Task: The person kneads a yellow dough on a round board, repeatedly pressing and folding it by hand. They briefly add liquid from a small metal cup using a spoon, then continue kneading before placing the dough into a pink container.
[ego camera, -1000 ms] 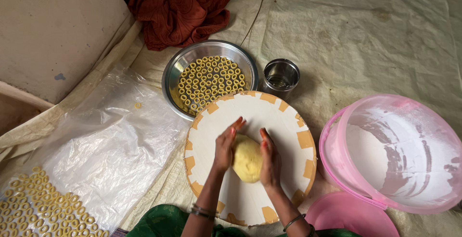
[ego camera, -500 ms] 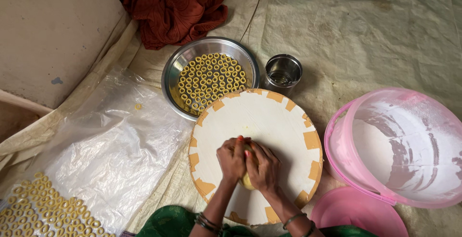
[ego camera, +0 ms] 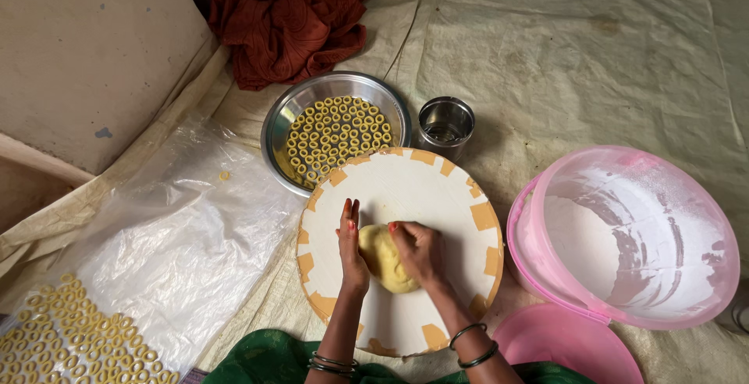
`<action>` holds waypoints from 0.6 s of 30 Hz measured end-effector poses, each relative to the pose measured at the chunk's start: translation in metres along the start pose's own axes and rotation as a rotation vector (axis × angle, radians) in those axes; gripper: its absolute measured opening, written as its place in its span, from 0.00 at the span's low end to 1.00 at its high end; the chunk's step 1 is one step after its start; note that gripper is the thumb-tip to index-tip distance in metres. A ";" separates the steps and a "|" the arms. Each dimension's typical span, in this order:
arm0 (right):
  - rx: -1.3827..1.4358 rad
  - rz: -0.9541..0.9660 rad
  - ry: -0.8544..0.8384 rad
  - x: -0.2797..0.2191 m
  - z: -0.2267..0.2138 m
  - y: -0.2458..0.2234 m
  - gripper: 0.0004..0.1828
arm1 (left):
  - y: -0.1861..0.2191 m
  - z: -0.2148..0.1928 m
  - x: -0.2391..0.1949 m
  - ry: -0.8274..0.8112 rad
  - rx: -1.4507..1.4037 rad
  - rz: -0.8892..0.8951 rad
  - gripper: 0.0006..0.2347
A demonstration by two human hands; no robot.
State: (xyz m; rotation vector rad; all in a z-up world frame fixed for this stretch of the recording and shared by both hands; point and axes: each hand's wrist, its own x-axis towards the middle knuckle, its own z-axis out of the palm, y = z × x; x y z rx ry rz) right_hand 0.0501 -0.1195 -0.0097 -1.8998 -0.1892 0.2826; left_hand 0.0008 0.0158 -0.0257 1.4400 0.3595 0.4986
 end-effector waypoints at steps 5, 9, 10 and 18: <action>0.322 0.034 -0.046 0.030 -0.010 0.038 0.22 | -0.009 -0.013 -0.011 -0.049 -0.193 -0.037 0.35; 0.455 0.200 -0.046 0.052 -0.031 0.062 0.26 | -0.010 -0.020 -0.018 -0.079 -0.244 -0.032 0.35; 0.551 0.303 -0.055 0.056 -0.038 0.064 0.27 | -0.010 -0.021 -0.018 -0.076 -0.255 -0.035 0.35; 0.902 -0.035 0.214 0.026 -0.099 0.012 0.35 | -0.009 -0.021 -0.013 -0.052 -0.278 -0.086 0.36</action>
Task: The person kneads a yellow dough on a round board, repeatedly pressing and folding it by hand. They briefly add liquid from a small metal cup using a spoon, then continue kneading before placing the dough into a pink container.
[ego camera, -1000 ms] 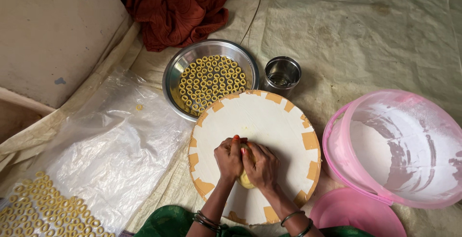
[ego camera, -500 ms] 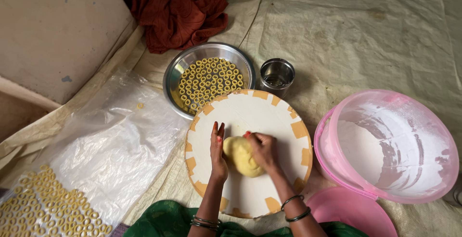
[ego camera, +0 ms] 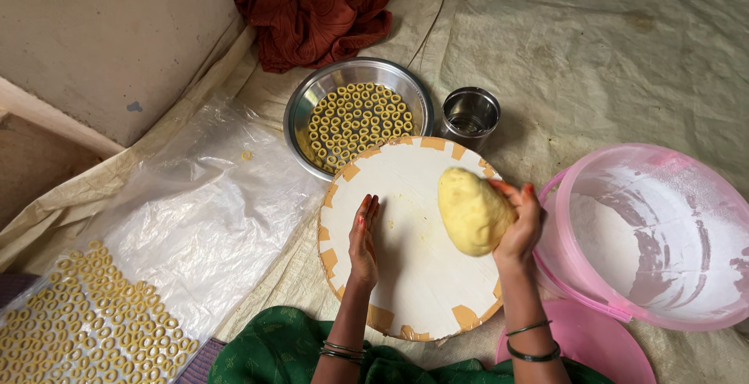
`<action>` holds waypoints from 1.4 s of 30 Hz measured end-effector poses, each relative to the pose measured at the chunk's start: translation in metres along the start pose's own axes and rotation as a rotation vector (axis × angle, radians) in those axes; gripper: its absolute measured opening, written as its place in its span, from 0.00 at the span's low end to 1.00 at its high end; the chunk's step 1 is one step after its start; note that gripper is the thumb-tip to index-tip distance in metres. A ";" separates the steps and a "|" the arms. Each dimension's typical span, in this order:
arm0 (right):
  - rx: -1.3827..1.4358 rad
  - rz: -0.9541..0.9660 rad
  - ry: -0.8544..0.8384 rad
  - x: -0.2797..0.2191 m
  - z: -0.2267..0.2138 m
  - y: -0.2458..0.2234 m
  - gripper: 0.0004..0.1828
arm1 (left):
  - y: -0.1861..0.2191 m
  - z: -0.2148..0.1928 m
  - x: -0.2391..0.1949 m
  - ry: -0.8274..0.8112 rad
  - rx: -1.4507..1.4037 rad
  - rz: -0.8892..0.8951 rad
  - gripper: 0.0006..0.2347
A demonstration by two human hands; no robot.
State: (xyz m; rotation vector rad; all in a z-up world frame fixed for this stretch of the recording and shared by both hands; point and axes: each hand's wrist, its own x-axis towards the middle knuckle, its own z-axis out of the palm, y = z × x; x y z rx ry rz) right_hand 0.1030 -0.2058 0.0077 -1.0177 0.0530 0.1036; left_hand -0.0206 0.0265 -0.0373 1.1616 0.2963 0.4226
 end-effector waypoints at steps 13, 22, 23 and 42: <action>-1.211 -0.748 -0.366 -0.042 0.079 0.001 0.19 | 0.015 0.006 -0.022 -0.062 1.121 0.060 0.29; -1.097 -0.623 -0.247 -0.021 0.060 0.007 0.35 | 0.009 0.004 -0.029 0.210 1.344 0.014 0.32; -1.052 -0.598 -0.239 -0.019 0.055 0.007 0.35 | 0.008 0.005 -0.021 0.264 1.312 0.009 0.34; -0.462 -0.091 -0.202 0.005 0.017 0.028 0.37 | -0.004 0.007 0.031 0.462 1.229 -0.063 0.47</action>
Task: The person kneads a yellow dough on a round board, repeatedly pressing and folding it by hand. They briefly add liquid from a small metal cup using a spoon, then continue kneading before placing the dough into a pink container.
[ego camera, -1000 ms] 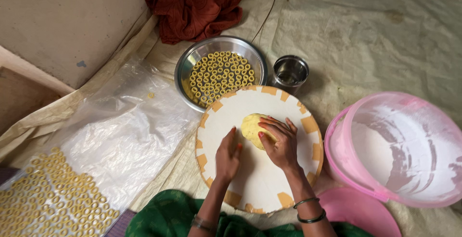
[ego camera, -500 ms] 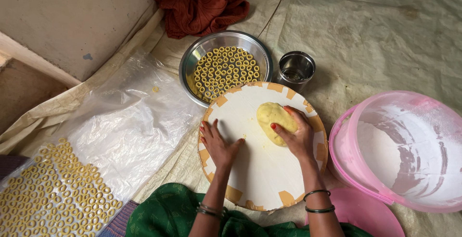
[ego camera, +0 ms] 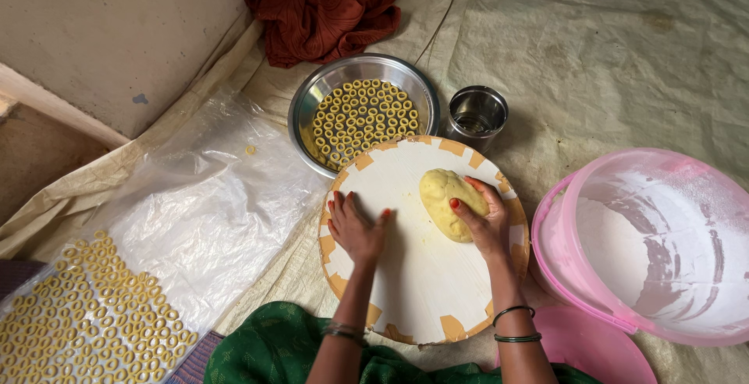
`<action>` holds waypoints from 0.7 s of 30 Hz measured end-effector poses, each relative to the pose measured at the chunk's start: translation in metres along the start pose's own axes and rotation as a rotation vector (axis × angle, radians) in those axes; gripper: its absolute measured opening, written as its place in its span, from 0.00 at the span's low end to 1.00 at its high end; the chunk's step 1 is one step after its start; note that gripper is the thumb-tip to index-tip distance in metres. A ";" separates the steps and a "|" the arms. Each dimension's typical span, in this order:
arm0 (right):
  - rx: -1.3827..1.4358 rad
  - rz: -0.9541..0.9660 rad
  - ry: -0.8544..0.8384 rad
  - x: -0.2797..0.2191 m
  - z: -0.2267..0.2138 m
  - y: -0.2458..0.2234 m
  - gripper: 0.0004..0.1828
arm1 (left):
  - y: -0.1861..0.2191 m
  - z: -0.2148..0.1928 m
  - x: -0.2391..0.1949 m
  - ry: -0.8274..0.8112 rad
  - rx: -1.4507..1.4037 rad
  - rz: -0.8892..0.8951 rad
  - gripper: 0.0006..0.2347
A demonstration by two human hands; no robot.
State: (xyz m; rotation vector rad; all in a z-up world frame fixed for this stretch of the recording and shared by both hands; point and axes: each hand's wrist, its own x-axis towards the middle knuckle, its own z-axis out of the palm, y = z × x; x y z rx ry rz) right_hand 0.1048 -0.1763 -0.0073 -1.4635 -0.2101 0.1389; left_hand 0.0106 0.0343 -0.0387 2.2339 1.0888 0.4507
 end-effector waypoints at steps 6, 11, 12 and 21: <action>0.062 0.035 0.024 -0.002 -0.004 0.006 0.35 | -0.014 -0.008 -0.002 0.007 -0.037 0.069 0.48; 0.034 -0.017 0.016 -0.003 -0.002 0.009 0.32 | 0.028 -0.012 0.006 0.033 -0.003 0.010 0.51; 0.034 -0.006 0.017 -0.003 -0.001 0.010 0.32 | 0.038 -0.011 0.010 0.017 0.021 -0.015 0.52; 0.030 -0.017 0.018 -0.001 -0.003 0.019 0.32 | 0.044 0.041 0.029 0.055 -0.012 -0.084 0.58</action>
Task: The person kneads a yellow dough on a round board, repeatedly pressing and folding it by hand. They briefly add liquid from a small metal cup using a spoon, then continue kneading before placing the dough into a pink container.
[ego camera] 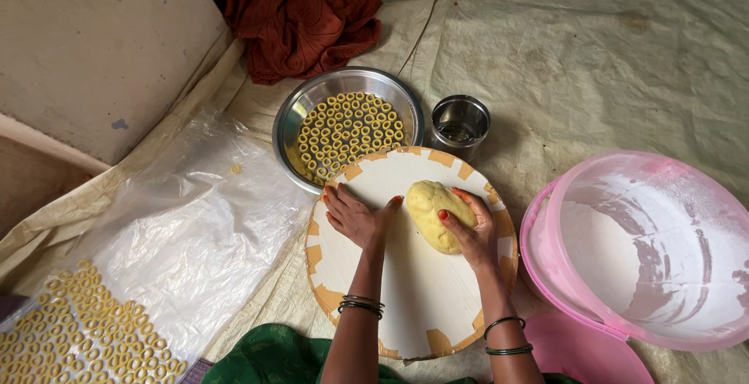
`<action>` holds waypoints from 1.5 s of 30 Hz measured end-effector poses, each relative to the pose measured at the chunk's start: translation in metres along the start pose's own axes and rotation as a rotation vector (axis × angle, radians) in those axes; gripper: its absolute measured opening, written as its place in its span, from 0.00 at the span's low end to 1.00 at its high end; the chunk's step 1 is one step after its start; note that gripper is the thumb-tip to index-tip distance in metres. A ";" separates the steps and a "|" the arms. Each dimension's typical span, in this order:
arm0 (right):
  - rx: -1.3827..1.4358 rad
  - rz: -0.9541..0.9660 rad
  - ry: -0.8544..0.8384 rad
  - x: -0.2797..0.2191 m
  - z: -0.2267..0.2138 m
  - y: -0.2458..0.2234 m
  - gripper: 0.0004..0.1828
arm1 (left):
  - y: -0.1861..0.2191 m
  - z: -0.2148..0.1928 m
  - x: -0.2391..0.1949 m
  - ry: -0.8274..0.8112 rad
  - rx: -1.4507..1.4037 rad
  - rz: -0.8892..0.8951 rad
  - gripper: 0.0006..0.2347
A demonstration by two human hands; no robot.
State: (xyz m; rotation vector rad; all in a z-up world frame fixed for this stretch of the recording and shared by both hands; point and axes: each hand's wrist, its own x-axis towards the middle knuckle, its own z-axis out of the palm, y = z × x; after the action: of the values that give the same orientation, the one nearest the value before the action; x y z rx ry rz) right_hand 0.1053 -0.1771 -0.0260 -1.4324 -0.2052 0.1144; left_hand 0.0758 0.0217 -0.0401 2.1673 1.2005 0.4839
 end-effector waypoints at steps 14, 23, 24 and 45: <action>0.002 0.050 0.021 -0.001 0.005 -0.006 0.32 | -0.034 -0.041 -0.014 -0.440 0.116 0.317 0.68; -0.062 -0.022 0.022 0.000 0.008 -0.009 0.31 | -0.004 -0.062 -0.030 -0.543 0.320 0.284 0.73; -0.067 -0.010 0.021 0.000 0.008 -0.009 0.31 | -0.006 -0.060 -0.029 -0.561 0.346 0.279 0.73; 0.291 0.063 -0.257 0.008 -0.020 -0.007 0.29 | 0.074 -0.069 -0.052 -0.296 -0.324 0.599 0.15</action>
State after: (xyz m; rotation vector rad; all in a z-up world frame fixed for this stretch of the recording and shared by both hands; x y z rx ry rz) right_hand 0.1167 -0.1956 -0.0206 -1.1319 -0.3405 0.3663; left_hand 0.0555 -0.0300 0.0598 2.1845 0.2751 0.5312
